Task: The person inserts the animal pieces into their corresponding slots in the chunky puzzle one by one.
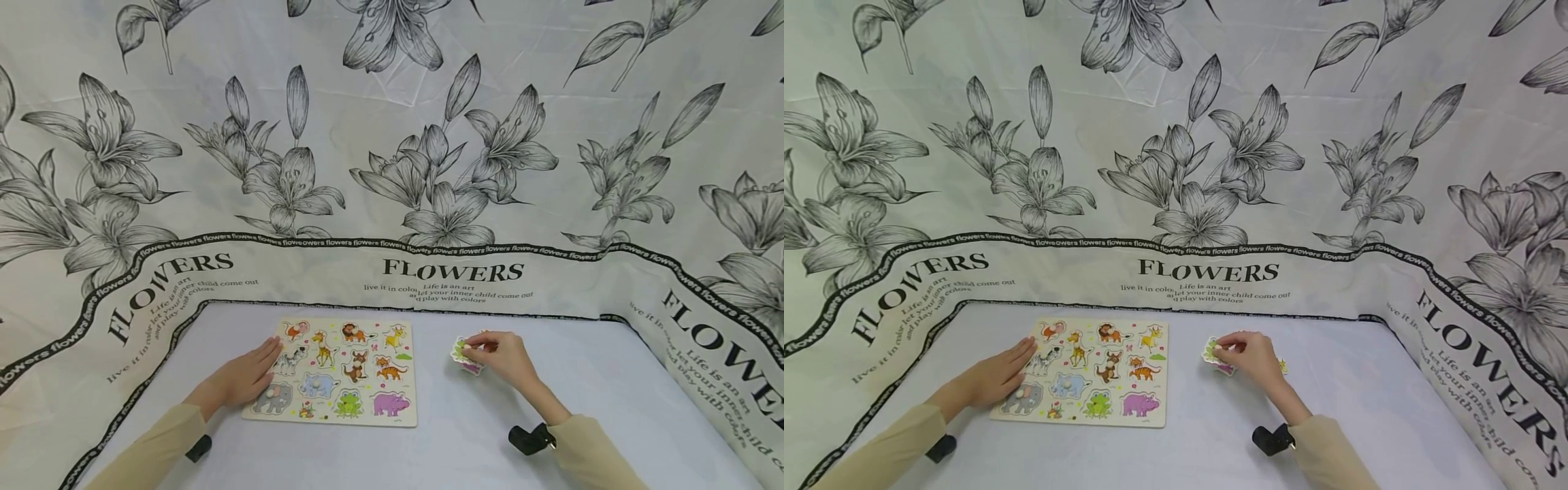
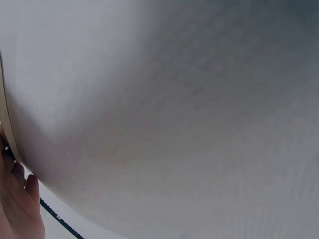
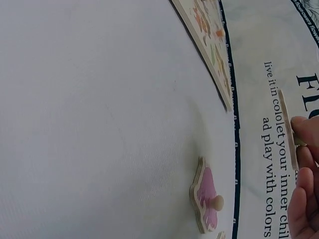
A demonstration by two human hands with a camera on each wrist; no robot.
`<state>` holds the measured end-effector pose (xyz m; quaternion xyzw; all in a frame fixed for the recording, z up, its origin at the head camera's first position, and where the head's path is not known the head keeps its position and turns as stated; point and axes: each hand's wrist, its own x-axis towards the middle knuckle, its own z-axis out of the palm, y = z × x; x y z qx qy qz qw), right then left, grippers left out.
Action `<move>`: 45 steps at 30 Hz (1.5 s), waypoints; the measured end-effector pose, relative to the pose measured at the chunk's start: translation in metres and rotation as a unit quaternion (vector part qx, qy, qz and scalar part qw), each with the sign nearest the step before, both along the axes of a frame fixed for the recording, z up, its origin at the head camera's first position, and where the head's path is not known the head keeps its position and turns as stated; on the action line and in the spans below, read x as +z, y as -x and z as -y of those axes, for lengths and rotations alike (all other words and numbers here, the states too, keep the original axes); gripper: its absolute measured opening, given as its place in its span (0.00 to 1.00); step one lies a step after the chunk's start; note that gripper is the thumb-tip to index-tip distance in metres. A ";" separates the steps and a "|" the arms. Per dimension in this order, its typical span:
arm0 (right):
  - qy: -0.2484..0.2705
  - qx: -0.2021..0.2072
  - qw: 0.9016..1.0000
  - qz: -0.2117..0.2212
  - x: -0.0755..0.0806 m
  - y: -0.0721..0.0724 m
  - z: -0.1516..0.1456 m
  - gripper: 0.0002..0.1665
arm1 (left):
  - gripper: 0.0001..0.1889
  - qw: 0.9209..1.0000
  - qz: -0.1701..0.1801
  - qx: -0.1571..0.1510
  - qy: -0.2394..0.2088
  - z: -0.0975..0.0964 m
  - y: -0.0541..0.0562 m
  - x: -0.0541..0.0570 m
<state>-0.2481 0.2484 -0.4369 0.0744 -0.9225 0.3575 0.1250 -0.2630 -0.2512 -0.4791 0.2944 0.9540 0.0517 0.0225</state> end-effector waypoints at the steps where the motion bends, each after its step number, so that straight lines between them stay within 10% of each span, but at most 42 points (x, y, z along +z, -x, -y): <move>1: 0.002 0.006 1.000 -0.001 -0.001 0.000 0.002 0.10 | 0.30 1.000 0.003 0.001 0.000 0.000 0.000 0.000; 45: 0.048 0.199 0.978 0.029 -0.020 -0.011 0.132 0.08 | 0.30 1.000 -0.001 0.002 -0.002 0.000 -0.002 0.004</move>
